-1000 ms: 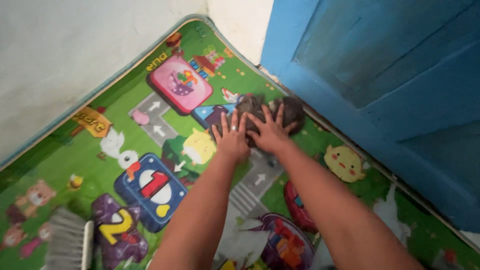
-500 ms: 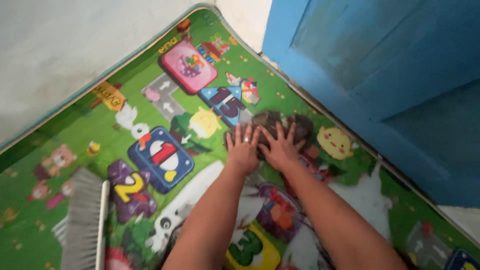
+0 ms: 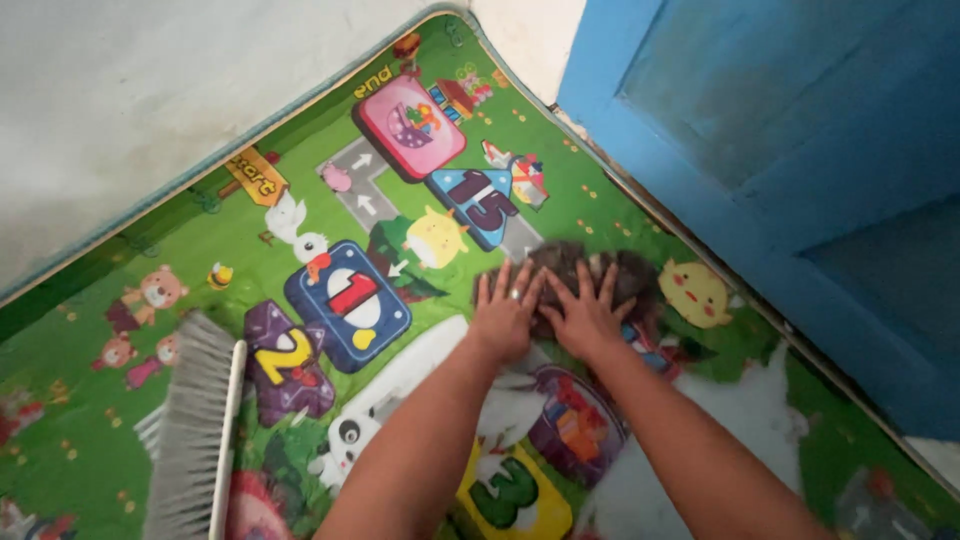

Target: Clean white powder or residue off a decorative floor mat using a brush and cloth, then rolling up the mat.

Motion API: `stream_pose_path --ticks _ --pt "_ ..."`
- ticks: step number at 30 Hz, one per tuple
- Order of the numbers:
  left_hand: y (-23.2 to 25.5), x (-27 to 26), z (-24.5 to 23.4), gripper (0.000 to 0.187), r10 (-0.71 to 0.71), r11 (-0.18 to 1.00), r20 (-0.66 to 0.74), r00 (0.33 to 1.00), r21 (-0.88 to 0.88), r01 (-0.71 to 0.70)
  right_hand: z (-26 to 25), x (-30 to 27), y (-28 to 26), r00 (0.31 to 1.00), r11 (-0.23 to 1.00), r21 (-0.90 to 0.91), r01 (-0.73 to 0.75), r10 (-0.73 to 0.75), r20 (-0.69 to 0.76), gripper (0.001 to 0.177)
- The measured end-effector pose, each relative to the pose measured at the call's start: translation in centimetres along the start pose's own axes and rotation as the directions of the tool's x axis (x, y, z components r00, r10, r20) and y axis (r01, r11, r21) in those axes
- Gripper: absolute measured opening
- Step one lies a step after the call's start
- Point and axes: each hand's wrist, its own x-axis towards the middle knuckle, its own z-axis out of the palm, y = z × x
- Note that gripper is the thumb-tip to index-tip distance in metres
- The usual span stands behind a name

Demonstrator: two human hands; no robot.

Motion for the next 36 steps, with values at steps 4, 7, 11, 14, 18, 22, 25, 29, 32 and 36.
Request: stream_pose_path --ticks 4,7,11,14,18,22,25,29,32,36 --pt "-3.0 5.9 -1.1 0.084 -0.072 0.997 -0.016 0.997 -0.028 0.071 -1.2 6.9 -0.9 1.000 0.999 0.035 -0.014 0.014 -0.005 0.069" --pt "-5.5 9.8 -1.8 0.083 -0.098 0.994 -0.057 0.994 -0.050 0.095 -1.6 11.9 -1.3 0.999 1.000 0.008 0.004 -0.003 -0.033 0.069" --pt "-7.7 14.0 -3.2 0.079 -0.156 0.982 0.022 0.987 -0.104 0.158 -2.9 17.0 -1.9 0.999 1.000 -0.010 0.009 -0.009 -0.040 0.070" --pt "-8.1 14.7 -3.4 0.077 -0.202 0.972 -0.022 0.979 -0.129 0.198 -4.0 18.3 -3.0 1.000 1.000 -0.011 -0.012 0.012 -0.023 0.069" --pt "-9.5 13.3 -1.5 0.072 -0.294 0.949 -0.143 0.945 -0.165 0.270 -3.8 17.5 -6.9 0.998 0.998 -0.001 -0.069 0.069 0.010 0.071" --pt "-13.7 5.2 -4.3 0.078 -0.364 0.931 -0.165 0.917 -0.062 0.359 -2.3 14.6 -14.1 0.996 0.996 -0.029 0.088 -0.087 0.032 0.071" --pt "-16.0 -3.3 -8.0 0.081 -0.434 0.901 -0.144 0.889 -0.078 0.427 -0.6 11.0 -20.4 0.969 0.968 -0.059 0.245 -0.243 0.030 0.071" --pt "-17.9 -15.7 -10.1 0.077 -0.502 0.864 -0.157 0.851 -0.033 0.503 0.3 3.6 -26.6 0.911 0.917 -0.058 0.395 -0.382 0.157 0.070" --pt "-16.8 -26.8 -12.1 0.052 -0.642 0.754 -0.285 0.712 -0.060 0.655 1.2 -0.3 -27.9 0.859 0.861 -0.096 0.499 -0.477 0.187 0.068" --pt "-13.8 -40.3 -11.3 0.056 -0.764 0.537 -0.483 0.428 -0.110 0.836 2.1 -1.7 -27.2 0.803 0.795 -0.138 0.590 -0.563 0.194 0.057"
